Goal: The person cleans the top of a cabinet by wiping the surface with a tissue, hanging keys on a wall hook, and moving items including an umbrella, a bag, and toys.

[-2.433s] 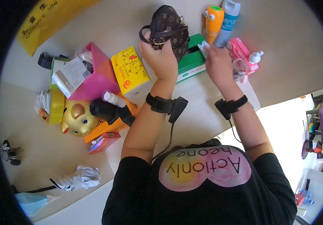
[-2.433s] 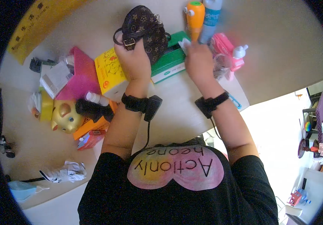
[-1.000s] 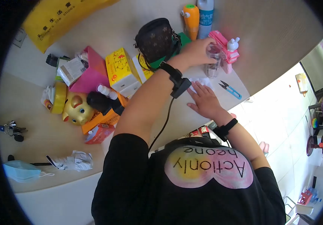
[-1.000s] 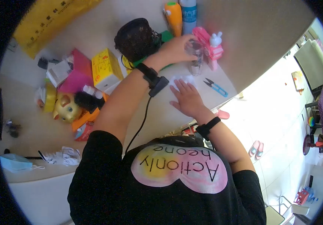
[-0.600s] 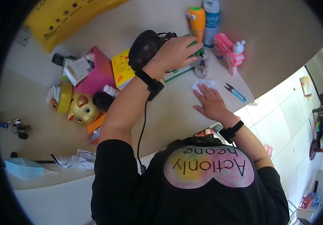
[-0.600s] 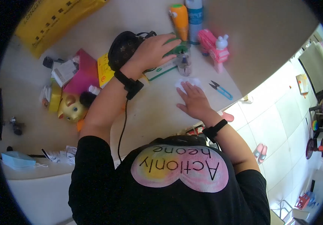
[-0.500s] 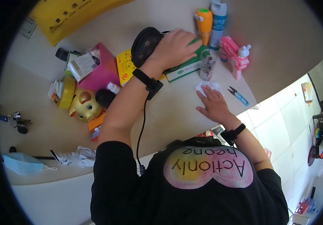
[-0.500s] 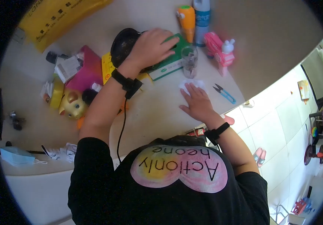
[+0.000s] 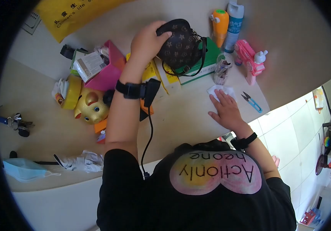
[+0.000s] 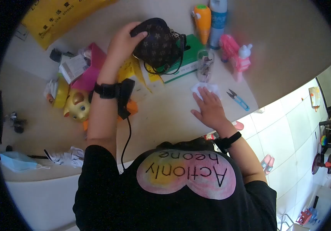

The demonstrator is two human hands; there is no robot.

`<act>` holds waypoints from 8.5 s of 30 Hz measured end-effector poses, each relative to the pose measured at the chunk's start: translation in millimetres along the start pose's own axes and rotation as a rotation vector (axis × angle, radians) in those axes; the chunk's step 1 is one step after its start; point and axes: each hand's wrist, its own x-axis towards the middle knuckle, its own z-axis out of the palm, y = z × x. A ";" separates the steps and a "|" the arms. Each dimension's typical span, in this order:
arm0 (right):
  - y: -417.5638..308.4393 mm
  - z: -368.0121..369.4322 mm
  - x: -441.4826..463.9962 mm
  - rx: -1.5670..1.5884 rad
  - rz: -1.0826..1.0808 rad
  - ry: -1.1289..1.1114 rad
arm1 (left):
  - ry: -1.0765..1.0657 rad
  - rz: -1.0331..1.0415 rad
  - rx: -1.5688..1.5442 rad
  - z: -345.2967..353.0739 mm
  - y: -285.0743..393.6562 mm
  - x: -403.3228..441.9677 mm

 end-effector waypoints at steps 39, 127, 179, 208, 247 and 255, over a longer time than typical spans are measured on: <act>1.1 2.0 0.0 -0.027 -0.012 0.006 | -0.111 0.049 0.423 -15.4 -9.4 -4.9; 65.6 -104.3 -22.2 0.751 0.483 0.155 | -0.207 0.354 -0.024 173.3 152.5 -132.3; 97.6 -139.3 58.5 -0.152 0.429 0.589 | -0.388 0.059 0.274 259.9 83.5 -148.2; 81.4 -204.2 -305.3 0.116 0.770 0.783 | -0.587 0.073 0.213 288.5 116.5 -105.8; 25.4 -215.8 -314.5 -0.164 0.926 0.749 | -0.705 0.202 -0.748 315.5 192.7 -108.2; 20.0 -208.5 -312.2 -0.152 0.909 0.735 | -0.213 0.156 0.283 323.2 78.8 -60.1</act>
